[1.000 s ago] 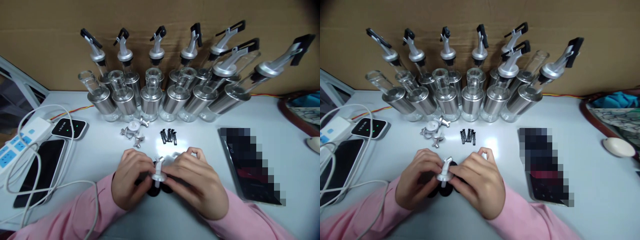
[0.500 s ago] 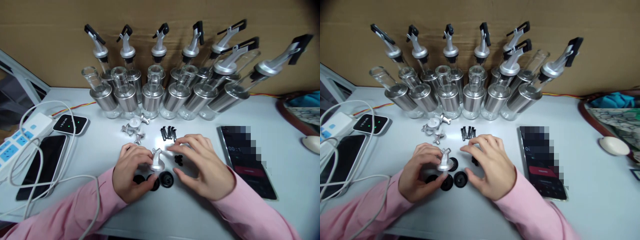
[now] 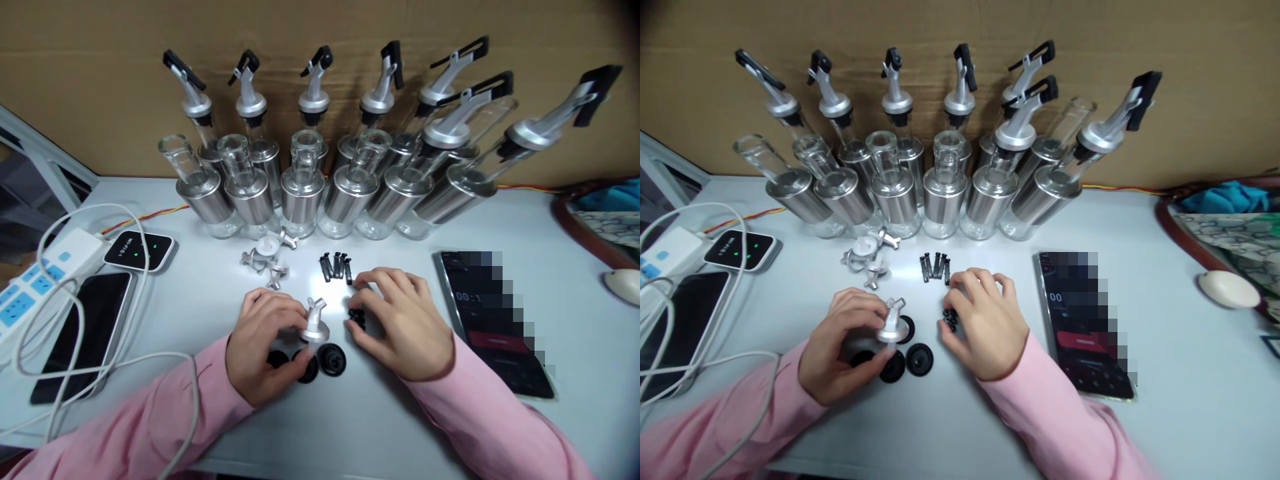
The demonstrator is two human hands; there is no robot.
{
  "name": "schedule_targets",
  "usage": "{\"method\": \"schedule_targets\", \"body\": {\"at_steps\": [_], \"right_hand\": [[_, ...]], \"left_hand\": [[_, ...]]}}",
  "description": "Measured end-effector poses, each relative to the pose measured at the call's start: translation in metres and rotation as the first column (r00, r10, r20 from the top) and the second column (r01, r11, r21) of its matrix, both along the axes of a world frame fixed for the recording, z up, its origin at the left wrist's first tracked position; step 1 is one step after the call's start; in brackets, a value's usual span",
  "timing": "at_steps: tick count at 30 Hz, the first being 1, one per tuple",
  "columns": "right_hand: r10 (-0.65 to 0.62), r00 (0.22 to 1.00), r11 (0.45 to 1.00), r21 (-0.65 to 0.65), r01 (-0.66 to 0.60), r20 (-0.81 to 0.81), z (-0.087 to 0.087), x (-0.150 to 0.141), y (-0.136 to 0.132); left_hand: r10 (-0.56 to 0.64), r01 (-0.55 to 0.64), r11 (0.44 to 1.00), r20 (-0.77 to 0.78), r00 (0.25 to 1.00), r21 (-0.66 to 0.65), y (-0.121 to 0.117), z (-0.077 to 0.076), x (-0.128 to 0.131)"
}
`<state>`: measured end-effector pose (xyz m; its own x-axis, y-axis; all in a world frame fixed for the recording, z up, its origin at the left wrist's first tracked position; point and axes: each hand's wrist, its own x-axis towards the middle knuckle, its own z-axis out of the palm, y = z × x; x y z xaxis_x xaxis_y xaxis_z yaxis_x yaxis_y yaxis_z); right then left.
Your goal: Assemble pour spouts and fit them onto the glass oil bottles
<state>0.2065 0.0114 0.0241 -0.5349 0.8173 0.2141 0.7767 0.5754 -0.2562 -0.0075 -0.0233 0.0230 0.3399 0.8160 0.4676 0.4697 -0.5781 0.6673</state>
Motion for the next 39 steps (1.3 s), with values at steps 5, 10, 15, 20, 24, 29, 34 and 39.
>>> {"method": "schedule_targets", "body": {"at_steps": [5, 10, 15, 20, 24, 29, 34, 39], "right_hand": [[0.037, 0.998, 0.999, -0.008, -0.037, -0.051, -0.004, -0.001, -0.001], [0.053, 0.974, 0.999, 0.023, -0.049, -0.222, 0.001, -0.005, -0.001], [0.047, 0.901, 0.999, 0.026, -0.040, -0.430, 0.012, -0.009, -0.004], [0.055, 0.874, 0.998, -0.005, -0.066, -0.482, 0.013, -0.012, -0.008], [0.021, 0.836, 0.999, -0.022, -0.039, -0.549, 0.012, -0.014, -0.010], [0.073, 0.806, 0.996, 0.004, -0.087, -0.587, 0.014, -0.014, -0.010], [0.062, 0.803, 0.997, -0.004, -0.080, -0.593, 0.015, -0.015, -0.010], [0.015, 0.765, 0.999, -0.020, -0.037, -0.643, 0.014, -0.017, -0.011]], "left_hand": [[0.000, 0.000, 1.000, -0.012, 1.000, 0.004, 0.000, 0.000, -0.001], [-0.016, 0.015, 1.000, -0.019, 1.000, -0.021, 0.000, 0.000, 0.000], [-0.029, 0.028, 0.999, -0.044, 0.999, -0.040, -0.002, -0.005, -0.001], [-0.036, 0.033, 0.999, -0.088, 0.995, -0.037, -0.002, -0.006, -0.002], [-0.029, 0.025, 0.998, -0.075, 0.997, -0.050, -0.001, -0.006, -0.002], [-0.052, 0.048, 0.997, -0.075, 0.996, -0.057, -0.003, -0.007, -0.002], [-0.037, 0.032, 0.997, -0.067, 0.997, -0.077, -0.005, -0.005, -0.001], [-0.046, 0.042, 0.995, -0.053, 0.998, -0.088, -0.005, -0.005, 0.000]]}}
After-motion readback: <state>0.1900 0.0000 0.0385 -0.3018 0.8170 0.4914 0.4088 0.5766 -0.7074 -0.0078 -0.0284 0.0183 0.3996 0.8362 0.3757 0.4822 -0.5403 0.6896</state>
